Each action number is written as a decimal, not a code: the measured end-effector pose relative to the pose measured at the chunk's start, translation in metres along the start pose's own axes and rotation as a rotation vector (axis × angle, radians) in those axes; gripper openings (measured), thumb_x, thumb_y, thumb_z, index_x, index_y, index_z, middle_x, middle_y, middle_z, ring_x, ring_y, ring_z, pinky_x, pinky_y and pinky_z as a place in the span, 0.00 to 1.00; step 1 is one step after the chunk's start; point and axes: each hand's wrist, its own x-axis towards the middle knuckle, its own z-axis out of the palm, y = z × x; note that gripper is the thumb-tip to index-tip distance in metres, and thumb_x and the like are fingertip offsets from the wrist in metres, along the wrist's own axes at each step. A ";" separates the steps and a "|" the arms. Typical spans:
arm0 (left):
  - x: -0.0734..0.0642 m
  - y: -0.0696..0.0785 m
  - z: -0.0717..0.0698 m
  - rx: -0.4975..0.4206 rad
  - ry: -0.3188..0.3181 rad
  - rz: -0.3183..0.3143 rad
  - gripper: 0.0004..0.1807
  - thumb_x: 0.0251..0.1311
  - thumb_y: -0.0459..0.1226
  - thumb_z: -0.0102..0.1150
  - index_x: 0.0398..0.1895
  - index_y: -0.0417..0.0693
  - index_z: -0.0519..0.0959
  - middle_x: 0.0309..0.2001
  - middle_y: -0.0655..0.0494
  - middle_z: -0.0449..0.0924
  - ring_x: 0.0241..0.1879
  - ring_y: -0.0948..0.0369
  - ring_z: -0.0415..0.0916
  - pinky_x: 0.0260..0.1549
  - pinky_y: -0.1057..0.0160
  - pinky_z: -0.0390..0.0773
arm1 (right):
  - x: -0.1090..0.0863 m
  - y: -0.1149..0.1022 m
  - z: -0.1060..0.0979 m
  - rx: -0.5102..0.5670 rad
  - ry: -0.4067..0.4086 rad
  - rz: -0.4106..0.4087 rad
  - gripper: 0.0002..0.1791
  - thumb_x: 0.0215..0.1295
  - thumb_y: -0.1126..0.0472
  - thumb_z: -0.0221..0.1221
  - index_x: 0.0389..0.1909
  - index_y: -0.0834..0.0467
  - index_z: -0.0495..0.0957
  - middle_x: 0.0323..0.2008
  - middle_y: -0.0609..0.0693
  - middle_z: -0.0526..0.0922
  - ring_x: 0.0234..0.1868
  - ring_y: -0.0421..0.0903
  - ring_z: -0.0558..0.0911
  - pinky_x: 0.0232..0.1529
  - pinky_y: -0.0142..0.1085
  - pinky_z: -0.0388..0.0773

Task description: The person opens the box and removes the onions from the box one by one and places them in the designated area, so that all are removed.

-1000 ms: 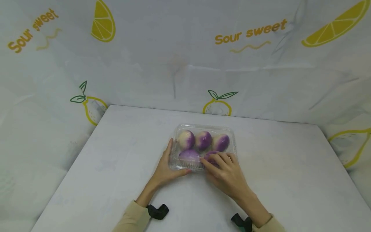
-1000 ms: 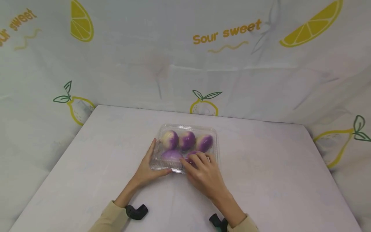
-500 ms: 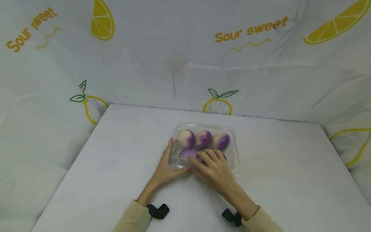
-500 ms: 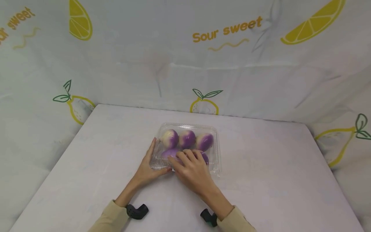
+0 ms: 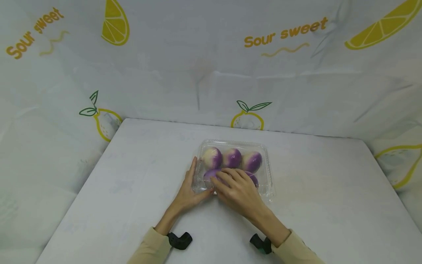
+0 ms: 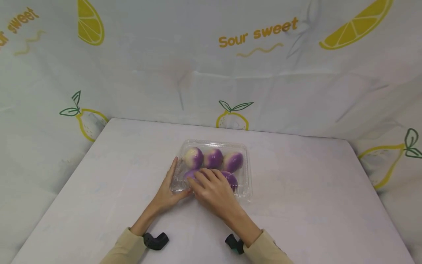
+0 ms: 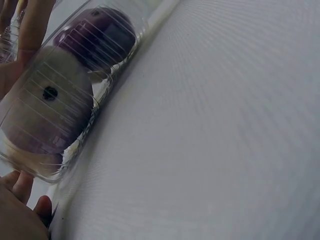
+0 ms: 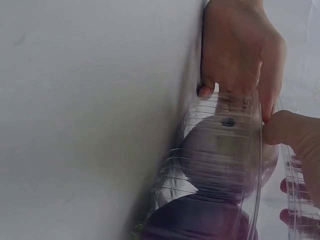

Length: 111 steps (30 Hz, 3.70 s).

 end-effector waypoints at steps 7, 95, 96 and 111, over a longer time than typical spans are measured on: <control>-0.001 0.002 0.003 -0.031 0.001 0.011 0.63 0.56 0.41 0.71 0.84 0.50 0.35 0.82 0.38 0.45 0.80 0.36 0.44 0.71 0.25 0.45 | 0.004 0.004 -0.002 -0.041 -0.007 -0.060 0.23 0.41 0.53 0.80 0.42 0.51 0.88 0.41 0.45 0.90 0.45 0.46 0.85 0.47 0.38 0.82; 0.006 -0.001 -0.029 -0.050 -0.304 0.087 0.78 0.41 0.44 0.82 0.83 0.52 0.27 0.78 0.40 0.42 0.75 0.39 0.47 0.67 0.29 0.55 | 0.058 0.093 -0.078 0.140 -0.102 0.270 0.20 0.58 0.68 0.71 0.52 0.51 0.84 0.50 0.56 0.85 0.50 0.60 0.82 0.55 0.59 0.74; 0.006 0.000 -0.029 -0.046 -0.304 0.089 0.78 0.41 0.44 0.82 0.83 0.51 0.27 0.78 0.40 0.42 0.74 0.40 0.49 0.66 0.33 0.58 | 0.056 0.097 -0.077 0.123 -0.087 0.287 0.20 0.58 0.70 0.70 0.51 0.51 0.85 0.50 0.57 0.84 0.52 0.61 0.81 0.58 0.62 0.71; 0.006 -0.001 -0.029 -0.029 -0.307 0.123 0.78 0.43 0.49 0.81 0.83 0.48 0.27 0.77 0.39 0.44 0.69 0.42 0.54 0.58 0.50 0.63 | 0.029 0.132 -0.051 0.274 0.170 0.633 0.26 0.61 0.82 0.58 0.59 0.62 0.81 0.61 0.72 0.70 0.58 0.68 0.75 0.56 0.60 0.73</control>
